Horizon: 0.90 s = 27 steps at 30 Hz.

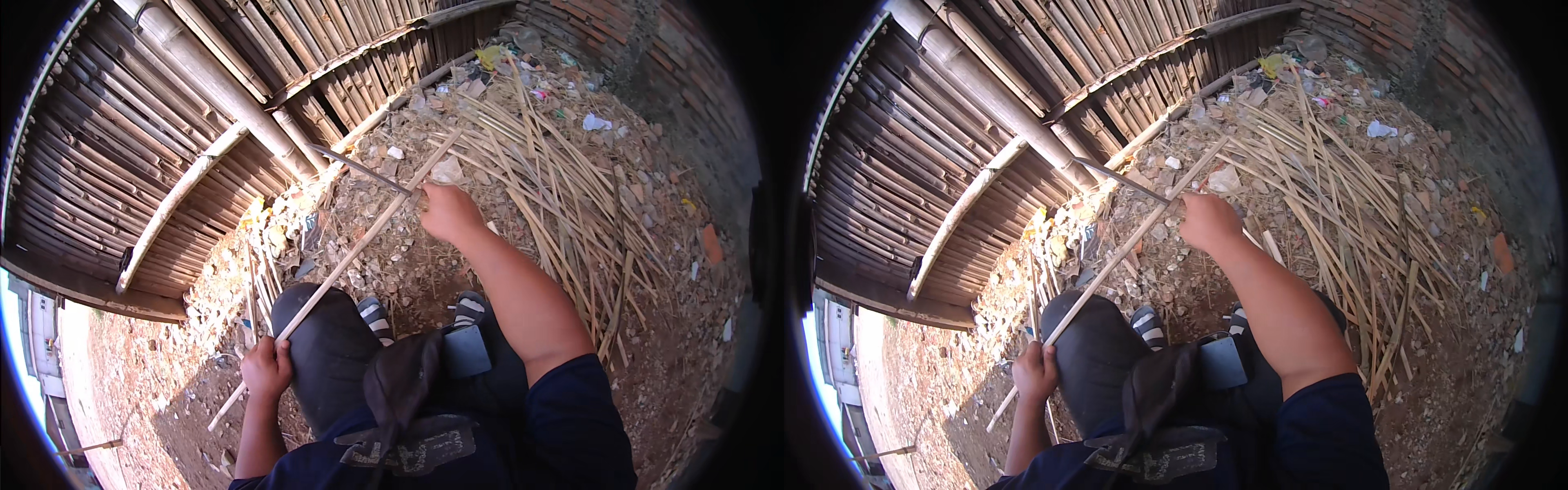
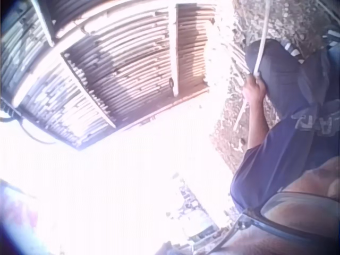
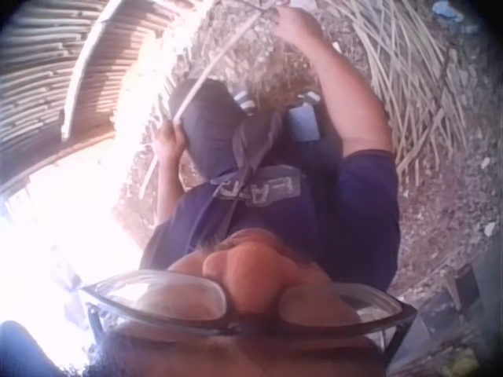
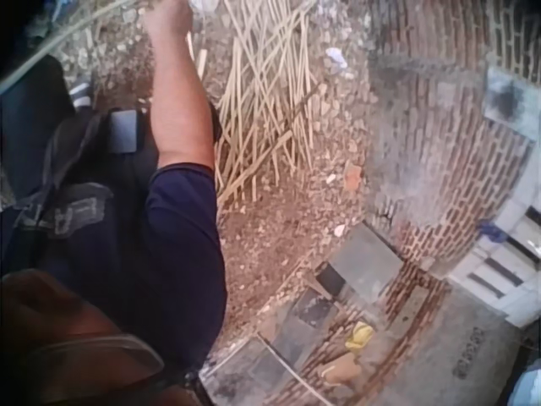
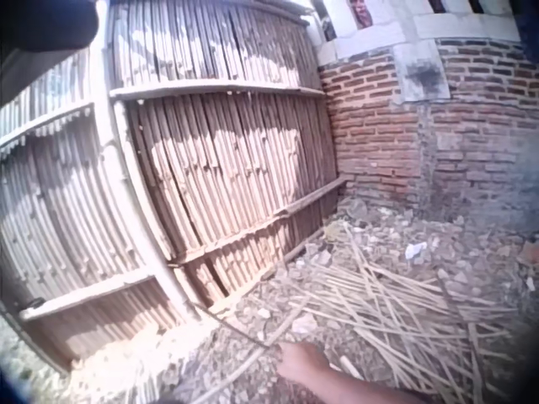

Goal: The person shaves thin layers off a wooden stick using a large blade, repeatedly moving the blade along the length of the wood while holding it by hand.

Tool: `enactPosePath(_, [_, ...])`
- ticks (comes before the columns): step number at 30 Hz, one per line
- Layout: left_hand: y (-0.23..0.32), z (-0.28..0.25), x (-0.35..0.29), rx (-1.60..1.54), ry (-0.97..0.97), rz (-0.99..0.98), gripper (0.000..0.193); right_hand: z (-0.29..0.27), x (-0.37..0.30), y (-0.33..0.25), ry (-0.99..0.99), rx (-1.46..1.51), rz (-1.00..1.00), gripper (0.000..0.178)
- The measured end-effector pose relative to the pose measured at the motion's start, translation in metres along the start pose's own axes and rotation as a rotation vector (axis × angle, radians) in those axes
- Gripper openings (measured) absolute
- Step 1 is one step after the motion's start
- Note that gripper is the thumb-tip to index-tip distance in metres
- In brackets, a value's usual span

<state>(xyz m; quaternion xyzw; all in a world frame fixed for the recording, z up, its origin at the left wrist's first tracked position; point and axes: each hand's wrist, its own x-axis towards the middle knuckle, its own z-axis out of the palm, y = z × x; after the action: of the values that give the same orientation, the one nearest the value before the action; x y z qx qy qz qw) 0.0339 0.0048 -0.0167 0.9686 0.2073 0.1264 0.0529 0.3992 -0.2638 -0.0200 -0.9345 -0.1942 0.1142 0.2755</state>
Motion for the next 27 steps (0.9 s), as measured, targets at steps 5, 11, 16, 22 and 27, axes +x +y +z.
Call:
enactPosePath(5, [0.003,-0.002,0.0,-0.012,-0.004,-0.009,0.036,-0.003,-0.002,-0.005,0.017,-0.007,-0.101,0.044])
enactPosePath(11, [0.004,-0.005,0.002,0.0,-0.001,-0.003,0.036,-0.016,0.002,0.007,-0.041,-0.088,-0.108,0.047])
enactPosePath(16, [0.011,-0.011,0.007,0.055,-0.014,0.001,0.037,-0.003,-0.004,0.003,0.012,-0.081,-0.017,0.046])
enactPosePath(22, [0.005,-0.006,0.0,0.027,0.017,-0.018,0.036,-0.012,-0.013,-0.022,-0.15,-0.119,-0.237,0.048])
enactPosePath(27, [0.008,-0.005,0.005,0.024,0.031,0.005,0.036,0.009,0.011,0.017,-0.036,-0.018,-0.084,0.043])
